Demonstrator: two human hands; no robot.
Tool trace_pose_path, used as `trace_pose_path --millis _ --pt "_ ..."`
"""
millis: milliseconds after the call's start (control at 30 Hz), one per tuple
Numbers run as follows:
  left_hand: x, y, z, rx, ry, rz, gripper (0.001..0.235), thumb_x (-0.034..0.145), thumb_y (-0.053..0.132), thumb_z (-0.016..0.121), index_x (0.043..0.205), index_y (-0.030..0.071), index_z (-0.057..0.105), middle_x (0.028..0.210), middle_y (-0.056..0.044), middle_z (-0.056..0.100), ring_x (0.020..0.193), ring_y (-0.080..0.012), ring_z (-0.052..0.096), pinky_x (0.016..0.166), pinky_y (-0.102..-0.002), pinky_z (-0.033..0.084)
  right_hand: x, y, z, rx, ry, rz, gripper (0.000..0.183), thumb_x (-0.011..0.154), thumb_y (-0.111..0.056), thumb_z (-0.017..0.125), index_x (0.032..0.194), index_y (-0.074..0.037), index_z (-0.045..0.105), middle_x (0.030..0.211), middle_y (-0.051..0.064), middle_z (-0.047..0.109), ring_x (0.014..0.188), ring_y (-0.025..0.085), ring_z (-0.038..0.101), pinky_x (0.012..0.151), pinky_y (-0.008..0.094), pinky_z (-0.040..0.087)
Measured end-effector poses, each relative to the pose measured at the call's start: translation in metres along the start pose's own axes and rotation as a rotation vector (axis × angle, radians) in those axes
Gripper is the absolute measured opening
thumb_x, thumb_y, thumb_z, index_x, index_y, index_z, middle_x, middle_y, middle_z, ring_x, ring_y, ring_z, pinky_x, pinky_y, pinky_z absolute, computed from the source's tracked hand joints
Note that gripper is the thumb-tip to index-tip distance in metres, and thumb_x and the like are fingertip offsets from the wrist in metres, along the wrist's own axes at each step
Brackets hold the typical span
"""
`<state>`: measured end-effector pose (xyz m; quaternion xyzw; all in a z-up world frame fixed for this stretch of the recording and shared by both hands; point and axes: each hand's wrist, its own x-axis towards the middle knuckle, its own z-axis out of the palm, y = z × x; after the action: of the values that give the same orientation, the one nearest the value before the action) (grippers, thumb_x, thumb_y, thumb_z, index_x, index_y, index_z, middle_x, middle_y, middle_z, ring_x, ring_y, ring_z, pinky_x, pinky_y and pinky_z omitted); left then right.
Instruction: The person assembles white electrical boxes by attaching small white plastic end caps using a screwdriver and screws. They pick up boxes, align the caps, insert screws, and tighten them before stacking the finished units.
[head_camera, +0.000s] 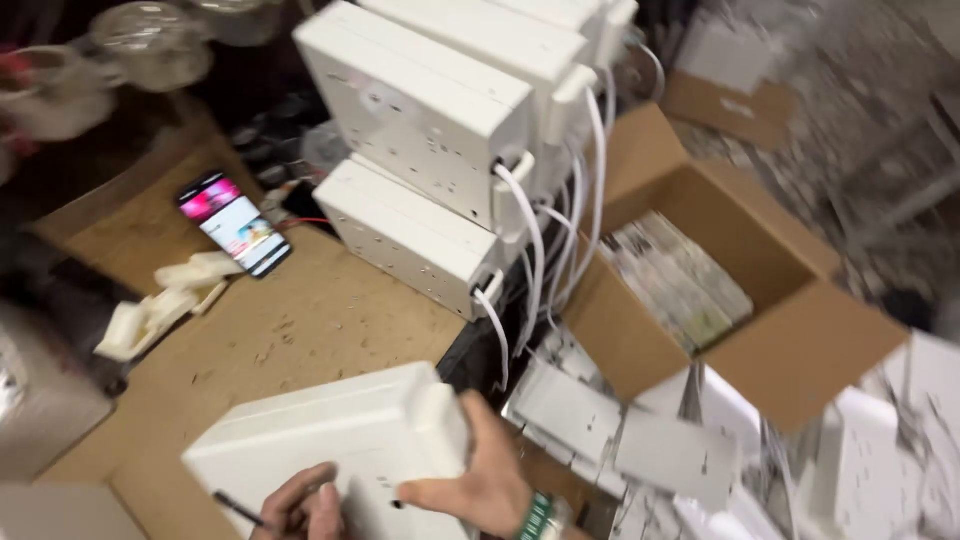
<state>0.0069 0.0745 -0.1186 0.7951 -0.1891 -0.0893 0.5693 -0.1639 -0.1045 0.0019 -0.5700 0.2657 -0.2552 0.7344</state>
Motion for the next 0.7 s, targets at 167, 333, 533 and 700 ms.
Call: trace_pose_path --millis 167,333,533,700 --pt "-0.058 0.034 0.021 -0.172 0.074 -0.033 0.029 0.091 0.007 0.07 0.118 -0.004 0.07 0.064 -0.001 0.062 0.052 -0.0048 0.05 0.05 -0.022 0.042 -0.034 0.004 -0.054 -0.085 0.055 0.072 0.088 0.056 -0.023 0.092 0.131 -0.001 0.053 0.114 0.016 0.071 0.106 0.026 0.072 0.094 0.04 0.058" --pt "-0.094 0.026 0.054 -0.23 0.065 -0.213 0.044 0.087 0.007 0.076 0.128 -0.004 0.068 0.063 -0.001 0.061 0.053 -0.0032 0.05 0.05 -0.02 0.042 -0.032 -0.001 -0.087 -0.201 0.179 0.067 0.083 0.055 -0.018 0.088 0.128 -0.002 0.053 0.108 0.02 0.07 0.098 0.028 0.072 0.086 0.041 0.058" --pt "-0.072 0.099 0.061 -0.142 -0.165 -0.168 0.083 0.087 0.027 0.083 0.15 -0.002 0.038 0.085 -0.002 0.079 0.068 0.0004 0.066 0.059 -0.018 0.053 -0.007 0.003 -0.072 -0.291 0.282 -0.252 0.075 0.059 -0.019 0.092 0.116 0.002 0.049 0.106 0.02 0.069 0.095 0.026 0.071 0.081 0.039 0.058" --pt "-0.026 0.122 0.056 -0.24 -0.386 -0.463 0.085 0.091 0.045 0.07 0.159 0.009 0.035 0.084 -0.01 0.06 0.05 -0.0097 0.052 0.04 -0.026 0.043 0.024 0.023 -0.06 -0.434 0.359 -0.438 0.081 0.057 -0.016 0.095 0.119 0.004 0.046 0.109 0.021 0.064 0.099 0.027 0.066 0.084 0.041 0.056"
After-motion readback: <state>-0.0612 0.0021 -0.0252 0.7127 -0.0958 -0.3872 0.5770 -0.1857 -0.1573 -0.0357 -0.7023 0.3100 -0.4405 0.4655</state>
